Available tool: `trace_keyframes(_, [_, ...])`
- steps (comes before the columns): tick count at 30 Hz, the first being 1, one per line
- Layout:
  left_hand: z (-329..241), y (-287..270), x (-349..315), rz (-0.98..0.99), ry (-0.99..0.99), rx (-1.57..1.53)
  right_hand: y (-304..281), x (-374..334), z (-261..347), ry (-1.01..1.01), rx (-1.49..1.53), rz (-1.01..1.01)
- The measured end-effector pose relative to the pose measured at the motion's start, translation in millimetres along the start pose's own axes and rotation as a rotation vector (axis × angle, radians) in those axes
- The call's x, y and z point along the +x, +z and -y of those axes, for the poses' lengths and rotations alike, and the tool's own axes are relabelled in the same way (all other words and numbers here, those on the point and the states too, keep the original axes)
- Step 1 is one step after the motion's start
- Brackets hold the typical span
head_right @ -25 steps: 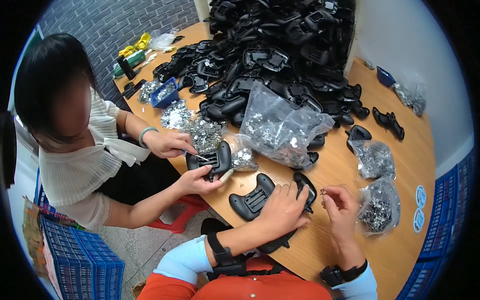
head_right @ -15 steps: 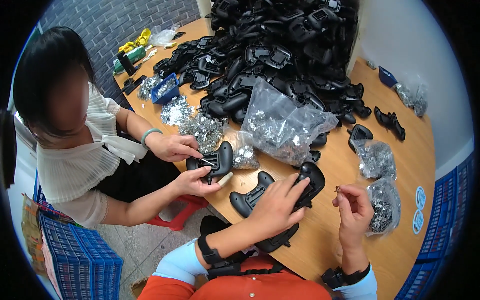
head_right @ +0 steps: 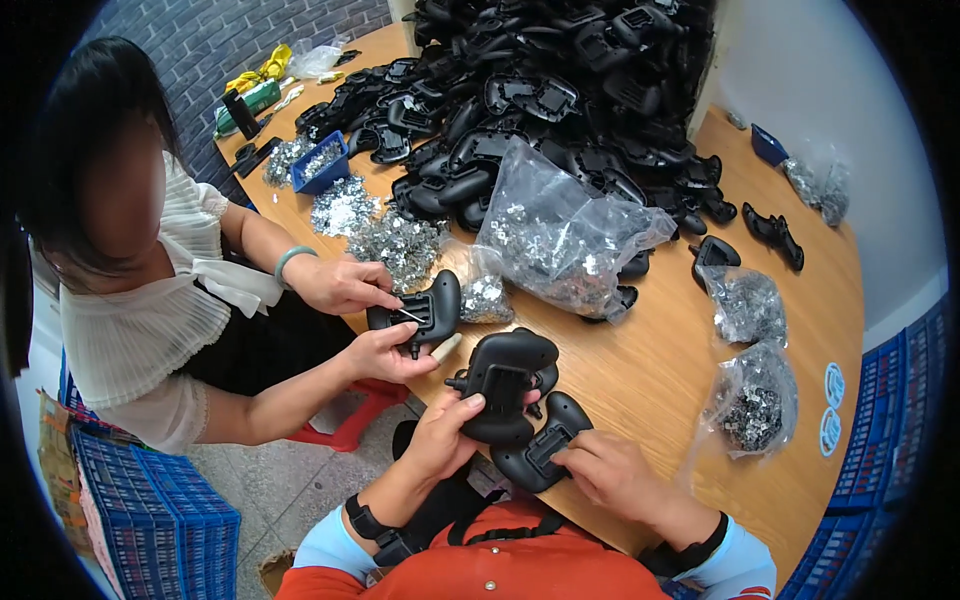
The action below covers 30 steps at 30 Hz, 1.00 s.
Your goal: Assembling game controller housing components at a factory workstation, then walking to a testing station to use a specialized testing machine.
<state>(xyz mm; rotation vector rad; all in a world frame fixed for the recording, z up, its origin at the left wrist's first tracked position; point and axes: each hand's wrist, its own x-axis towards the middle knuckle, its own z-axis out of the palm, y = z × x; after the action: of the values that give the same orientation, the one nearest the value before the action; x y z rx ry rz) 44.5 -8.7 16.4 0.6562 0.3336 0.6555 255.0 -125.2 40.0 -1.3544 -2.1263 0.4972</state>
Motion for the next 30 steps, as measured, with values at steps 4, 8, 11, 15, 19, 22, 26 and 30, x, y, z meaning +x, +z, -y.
trace_keyframes(4, [11,-7,-5,-0.032,-0.052,-0.011,-10,-8,-9,0.058,-0.159,0.054])
trace_keyframes(8, [10,-6,-5,-0.082,-0.011,0.053,-21,-6,-25,0.06,0.0,-0.119])
trace_keyframes(11, [9,2,-6,-0.073,0.035,0.041,-29,-6,-21,0.419,0.37,-0.29])
trace_keyframes(15, [18,2,-5,-0.014,-0.041,-0.007,-25,-11,-41,0.656,0.77,-0.537])
trace_keyframes(19, [22,-4,-5,0.033,-0.121,-0.072,-21,-13,-59,0.691,0.722,-0.572])
trace_keyframes(22, [26,-4,-7,0.026,-0.156,-0.104,-14,-12,-77,0.698,0.615,-0.575])
trace_keyframes(26, [26,-1,-12,0.038,-0.213,-0.106,-12,-4,-85,0.685,0.361,-0.476])
trace_keyframes(30, [39,-10,-2,0.047,-0.212,-0.104,-16,-25,-96,0.764,0.329,-0.471])
